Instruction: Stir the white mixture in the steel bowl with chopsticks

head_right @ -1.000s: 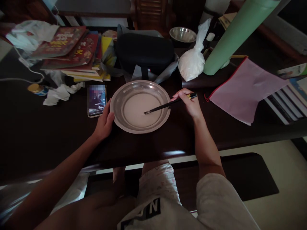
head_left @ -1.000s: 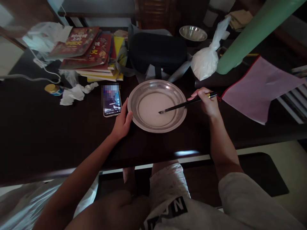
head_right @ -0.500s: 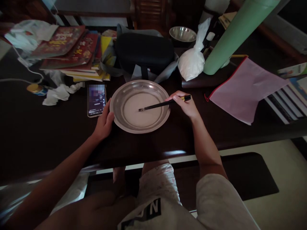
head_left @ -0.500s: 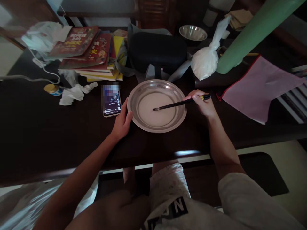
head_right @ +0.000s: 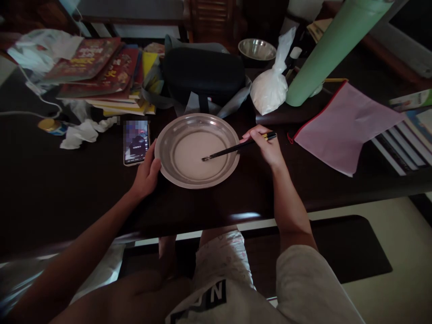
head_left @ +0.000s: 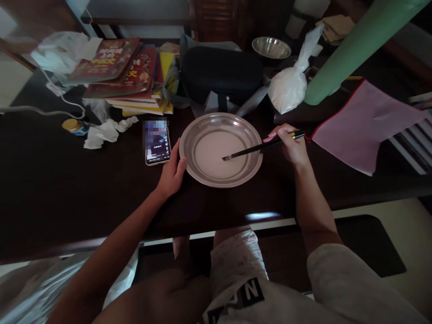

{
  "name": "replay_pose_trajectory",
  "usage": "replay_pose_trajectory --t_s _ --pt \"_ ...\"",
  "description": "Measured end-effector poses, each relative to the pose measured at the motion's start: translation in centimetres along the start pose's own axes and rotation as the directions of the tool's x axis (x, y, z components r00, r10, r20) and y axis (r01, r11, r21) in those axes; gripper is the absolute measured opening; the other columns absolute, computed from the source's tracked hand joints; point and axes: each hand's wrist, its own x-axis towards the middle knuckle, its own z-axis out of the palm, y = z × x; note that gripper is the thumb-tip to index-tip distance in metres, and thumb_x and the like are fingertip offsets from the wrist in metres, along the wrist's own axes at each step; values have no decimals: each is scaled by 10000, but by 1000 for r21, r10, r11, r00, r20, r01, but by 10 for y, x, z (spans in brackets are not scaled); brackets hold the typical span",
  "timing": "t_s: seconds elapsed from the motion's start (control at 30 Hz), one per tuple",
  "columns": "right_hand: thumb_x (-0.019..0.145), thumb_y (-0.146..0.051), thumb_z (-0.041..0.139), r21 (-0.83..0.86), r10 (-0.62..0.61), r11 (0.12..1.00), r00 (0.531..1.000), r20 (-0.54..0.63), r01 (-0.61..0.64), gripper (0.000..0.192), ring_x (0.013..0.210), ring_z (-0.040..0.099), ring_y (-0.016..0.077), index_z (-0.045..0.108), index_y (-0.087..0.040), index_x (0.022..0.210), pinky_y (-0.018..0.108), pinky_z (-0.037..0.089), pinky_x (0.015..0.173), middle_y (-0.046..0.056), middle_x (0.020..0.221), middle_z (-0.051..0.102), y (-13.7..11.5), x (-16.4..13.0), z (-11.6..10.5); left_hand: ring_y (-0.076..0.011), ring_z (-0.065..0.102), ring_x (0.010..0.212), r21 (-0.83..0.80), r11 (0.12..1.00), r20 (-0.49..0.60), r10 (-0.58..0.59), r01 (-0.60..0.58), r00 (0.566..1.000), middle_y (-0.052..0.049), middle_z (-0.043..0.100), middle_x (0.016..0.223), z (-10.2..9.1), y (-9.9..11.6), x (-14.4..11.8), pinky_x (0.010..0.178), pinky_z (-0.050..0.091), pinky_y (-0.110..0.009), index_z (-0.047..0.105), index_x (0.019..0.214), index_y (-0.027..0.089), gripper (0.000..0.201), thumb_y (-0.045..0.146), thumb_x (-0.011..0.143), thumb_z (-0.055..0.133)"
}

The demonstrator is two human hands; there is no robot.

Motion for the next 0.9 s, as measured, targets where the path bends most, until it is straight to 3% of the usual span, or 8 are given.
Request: replay_pose_trajectory --t_s 0.13,0.3,0.43,0.6,0.77,0.9 --pt "871 -547 670 -58 -26 998 995 100 32 303 828 751 182 767 -271 794 353 595 830 -7 767 764 0 0 0 -311 429 1471 11 1000 -2 1 -1 1000 -136 380 1630 0 1 0 1231 339 -490 304 1596 228 708 639 1021 347" --pt "854 -566 681 -10 6 1000 1000 -10 -6 323 715 742 175 744 -261 767 356 611 764 -20 717 736 0 -1 0 -308 423 1476 14 1000 6 -6 6 1000 -133 375 1633 0 2 0 1230 342 -489 306 1594 231 704 637 1021 350" --pt "852 -586 670 -63 -6 998 994 111 13 331 803 745 193 764 -279 772 372 608 813 -6 739 750 0 -1 0 -307 414 1482 12 1000 11 -8 7 1000 -131 366 1638 -1 2 0 1227 345 -490 296 1597 236 701 633 1023 348" --pt "855 -557 683 -3 13 1000 1000 2 -13 305 721 740 168 746 -268 778 355 608 770 -21 742 743 2 0 -1 -315 397 1491 14 1000 14 -13 13 1000 -131 358 1642 -1 3 0 1229 339 -504 292 1598 236 708 642 1021 338" --pt "873 -530 675 -34 -20 999 993 113 24 292 815 747 178 771 -264 798 348 593 818 -10 754 756 1 -1 -1 -313 398 1490 0 1000 16 -10 10 1000 -125 353 1645 0 3 0 1235 329 -499 290 1599 243 696 631 1024 348" --pt "873 -523 678 0 0 1000 1000 19 0 276 743 741 166 760 -273 787 348 599 787 -23 744 747 0 -1 0 -315 412 1482 4 1000 9 -6 6 1000 -132 367 1637 0 2 0 1232 334 -501 303 1594 242 695 634 1022 351"
